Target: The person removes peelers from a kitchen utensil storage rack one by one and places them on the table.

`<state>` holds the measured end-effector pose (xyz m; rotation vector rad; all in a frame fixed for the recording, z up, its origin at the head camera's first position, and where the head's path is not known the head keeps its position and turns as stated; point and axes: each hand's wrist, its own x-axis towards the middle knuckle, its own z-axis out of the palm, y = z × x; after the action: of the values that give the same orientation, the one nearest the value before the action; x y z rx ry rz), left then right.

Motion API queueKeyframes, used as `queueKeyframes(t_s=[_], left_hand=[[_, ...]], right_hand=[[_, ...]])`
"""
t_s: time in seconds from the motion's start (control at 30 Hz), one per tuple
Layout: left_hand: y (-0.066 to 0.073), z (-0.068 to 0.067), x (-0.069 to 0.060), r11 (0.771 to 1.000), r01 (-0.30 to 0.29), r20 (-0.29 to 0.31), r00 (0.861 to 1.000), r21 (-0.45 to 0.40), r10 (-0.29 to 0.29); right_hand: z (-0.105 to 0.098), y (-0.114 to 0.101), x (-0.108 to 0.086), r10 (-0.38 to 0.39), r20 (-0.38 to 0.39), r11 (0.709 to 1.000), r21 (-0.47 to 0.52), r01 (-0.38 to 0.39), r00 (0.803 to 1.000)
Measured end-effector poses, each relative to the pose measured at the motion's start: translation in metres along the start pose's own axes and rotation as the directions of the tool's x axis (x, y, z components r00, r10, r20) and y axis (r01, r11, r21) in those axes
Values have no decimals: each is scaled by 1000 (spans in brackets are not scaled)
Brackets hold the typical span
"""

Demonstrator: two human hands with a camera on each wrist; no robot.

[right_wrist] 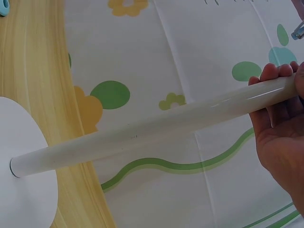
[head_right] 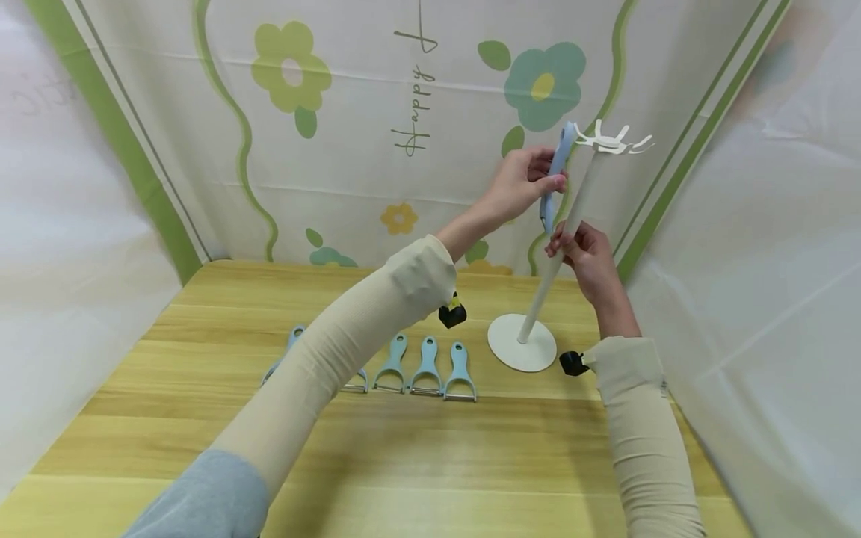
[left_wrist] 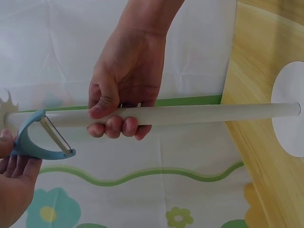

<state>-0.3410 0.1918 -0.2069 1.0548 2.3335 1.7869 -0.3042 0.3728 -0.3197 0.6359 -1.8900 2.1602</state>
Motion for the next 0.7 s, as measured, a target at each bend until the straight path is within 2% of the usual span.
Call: queueKeyframes(t_s=[0.17, 0.37, 0.7], left_hand=[[1, -4, -3, 1000, -8, -12, 1000, -17, 8], [-1, -10, -10, 1000, -8, -40, 999, 17, 9], [-16, -27, -24, 997, -41, -13, 999, 69, 42]], right_hand=[[0, 0, -1, 3, -5, 1000, 8, -3, 1000], [-2, 2, -3, 13, -7, 999, 31, -12, 1000], [-3, 3, 2, -18, 10, 1000, -19, 19, 1000]])
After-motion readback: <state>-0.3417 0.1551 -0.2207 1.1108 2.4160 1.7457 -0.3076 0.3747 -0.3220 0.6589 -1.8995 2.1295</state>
